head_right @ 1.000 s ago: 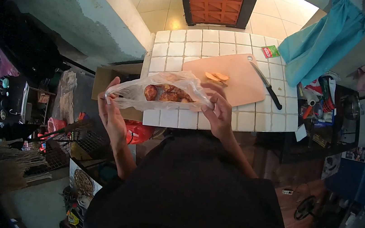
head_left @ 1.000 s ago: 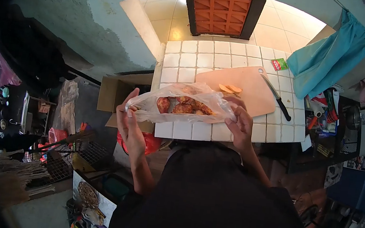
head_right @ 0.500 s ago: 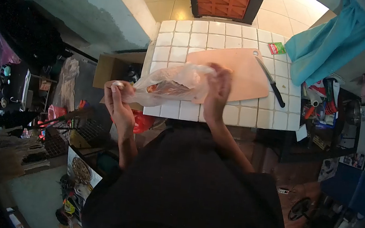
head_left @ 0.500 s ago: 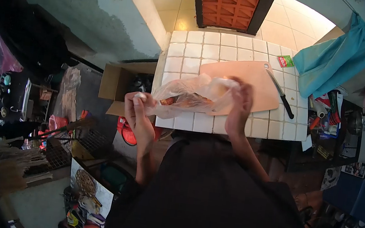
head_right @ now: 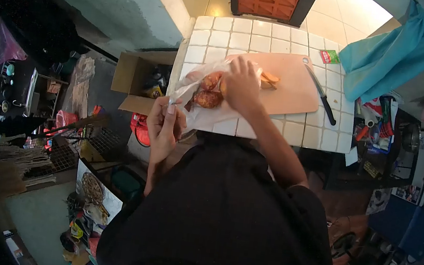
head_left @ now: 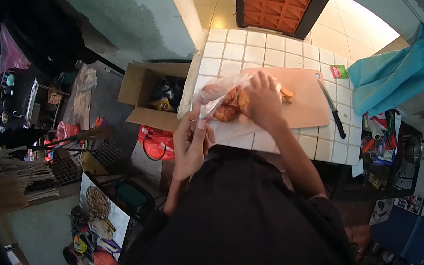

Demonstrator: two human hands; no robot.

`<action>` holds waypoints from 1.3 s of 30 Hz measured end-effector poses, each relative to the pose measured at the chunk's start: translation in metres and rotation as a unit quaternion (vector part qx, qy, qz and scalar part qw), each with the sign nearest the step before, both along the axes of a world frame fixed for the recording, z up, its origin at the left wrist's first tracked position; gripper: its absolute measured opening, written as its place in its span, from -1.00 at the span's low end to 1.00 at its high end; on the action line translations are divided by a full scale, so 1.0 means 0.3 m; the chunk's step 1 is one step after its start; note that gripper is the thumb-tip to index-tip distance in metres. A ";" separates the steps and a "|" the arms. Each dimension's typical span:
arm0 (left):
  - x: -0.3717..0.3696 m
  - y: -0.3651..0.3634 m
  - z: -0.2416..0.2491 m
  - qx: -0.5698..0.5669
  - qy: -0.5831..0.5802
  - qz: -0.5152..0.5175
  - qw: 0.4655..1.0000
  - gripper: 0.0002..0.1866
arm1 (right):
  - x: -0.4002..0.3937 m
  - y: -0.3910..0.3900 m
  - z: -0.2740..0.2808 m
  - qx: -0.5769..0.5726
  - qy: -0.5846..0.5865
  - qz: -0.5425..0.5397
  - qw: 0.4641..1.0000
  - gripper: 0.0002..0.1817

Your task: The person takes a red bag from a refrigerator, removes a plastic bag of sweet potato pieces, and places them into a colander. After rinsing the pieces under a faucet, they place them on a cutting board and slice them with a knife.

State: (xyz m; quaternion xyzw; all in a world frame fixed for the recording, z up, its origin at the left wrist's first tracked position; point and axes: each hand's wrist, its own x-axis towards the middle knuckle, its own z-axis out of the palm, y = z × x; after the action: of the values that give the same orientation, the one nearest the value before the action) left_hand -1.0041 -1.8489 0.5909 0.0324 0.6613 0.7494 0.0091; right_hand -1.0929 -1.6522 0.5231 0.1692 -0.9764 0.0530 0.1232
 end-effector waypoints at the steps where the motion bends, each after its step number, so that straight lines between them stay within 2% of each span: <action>1: 0.005 -0.009 -0.005 -0.008 0.000 -0.003 1.000 -0.78 | 0.001 0.017 -0.003 0.001 -0.006 0.000 1.000 -0.65; 3: -0.007 -0.018 -0.012 -0.019 0.000 -0.020 1.000 -0.60 | -0.009 0.054 0.043 0.009 0.092 -0.076 0.993 -0.60; 4: -0.007 -0.015 -0.006 -0.017 -0.004 -0.022 1.000 -0.60 | 0.009 0.043 0.073 0.011 0.088 -0.077 0.993 -0.60; 6: -0.013 -0.009 0.014 -0.046 -0.017 -0.025 0.998 -0.51 | 0.043 -0.005 0.115 -0.083 0.041 -0.065 0.994 -0.61; 7: -0.016 -0.009 0.004 -0.045 -0.018 -0.028 0.998 -0.51 | 0.045 -0.011 0.093 -0.169 -0.002 0.032 0.985 -0.64; 8: -0.015 -0.008 -0.015 -0.053 -0.018 -0.028 0.998 -0.48 | 0.051 -0.031 0.072 -0.167 -0.003 0.029 0.985 -0.64; 10: 0.000 -0.003 -0.027 -0.062 -0.027 -0.030 0.997 -0.46 | 0.082 -0.074 0.017 -0.336 -0.206 0.107 0.913 -0.77; 11: 0.002 0.003 -0.022 -0.073 -0.009 -0.045 0.996 -0.44 | 0.087 -0.069 -0.037 -0.338 -0.210 0.104 0.912 -0.77; 12: 0.000 0.002 -0.019 -0.084 0.010 -0.059 0.995 -0.43 | 0.081 -0.050 -0.100 -0.259 -0.238 0.088 0.932 -0.70; 13: 0.005 -0.026 -0.026 -0.126 -0.029 -0.095 0.987 -0.41 | 0.079 -0.035 -0.117 -0.179 -0.265 0.072 0.945 -0.63; 16: 0.021 -0.050 -0.057 -0.146 -0.006 -0.114 0.983 -0.41 | 0.130 0.023 -0.084 -0.147 -0.244 0.057 0.957 -0.61; 20: 0.032 -0.040 -0.068 -0.154 -0.038 -0.119 0.980 -0.39 | 0.128 0.041 -0.081 -0.129 -0.243 0.042 0.961 -0.60; 22: 0.026 -0.030 -0.061 -0.147 -0.103 -0.166 0.970 -0.35 | 0.121 0.022 -0.118 -0.034 -0.135 0.072 0.988 -0.60; 23: 0.026 -0.028 -0.062 -0.148 -0.101 -0.169 0.969 -0.35 | 0.118 0.013 -0.137 -0.035 -0.133 0.068 0.988 -0.60; 25: 0.024 -0.023 -0.073 -0.153 -0.103 -0.189 0.964 -0.30 | 0.106 -0.005 -0.181 -0.001 -0.008 0.095 0.995 -0.63; 29: 0.015 -0.033 -0.096 -0.162 -0.059 -0.171 0.970 -0.27 | 0.100 -0.034 -0.254 0.069 -0.049 0.097 0.992 -0.61; 31: 0.011 -0.038 -0.071 -0.091 -0.049 -0.124 0.987 -0.24 | 0.118 -0.042 -0.225 -0.002 -0.004 0.122 0.992 -0.70; 32: 0.008 -0.046 -0.063 -0.092 -0.045 -0.128 0.986 -0.24 | 0.128 -0.039 -0.209 -0.002 0.000 0.118 0.993 -0.70; 34: 0.000 -0.070 -0.046 -0.077 -0.054 -0.079 0.992 -0.21 | 0.158 -0.012 -0.138 -0.139 -0.047 0.116 0.982 -0.81; 35: -0.003 -0.088 -0.018 -0.078 -0.028 -0.074 0.994 -0.23 | 0.182 0.011 -0.078 -0.212 -0.137 0.072 0.965 -0.84; 36: -0.005 -0.117 -0.014 -0.075 -0.024 -0.080 0.994 -0.23 | 0.206 0.031 -0.046 -0.209 -0.133 0.065 0.966 -0.84; 38: -0.011 -0.181 -0.008 -0.059 -0.001 -0.056 0.997 -0.30 | 0.233 0.082 0.002 -0.448 -0.079 -0.011 0.890 -0.74; 39: -0.006 -0.206 -0.005 -0.057 0.002 -0.063 0.996 -0.30 | 0.239 0.117 0.042 -0.502 -0.100 -0.056 0.857 -0.67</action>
State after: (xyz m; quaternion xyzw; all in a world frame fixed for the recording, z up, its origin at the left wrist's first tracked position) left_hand -1.0060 -1.9105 0.5894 0.0751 0.6993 0.7086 0.0563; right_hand -1.0213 -1.6172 0.5359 0.0235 -0.8319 0.5459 0.0963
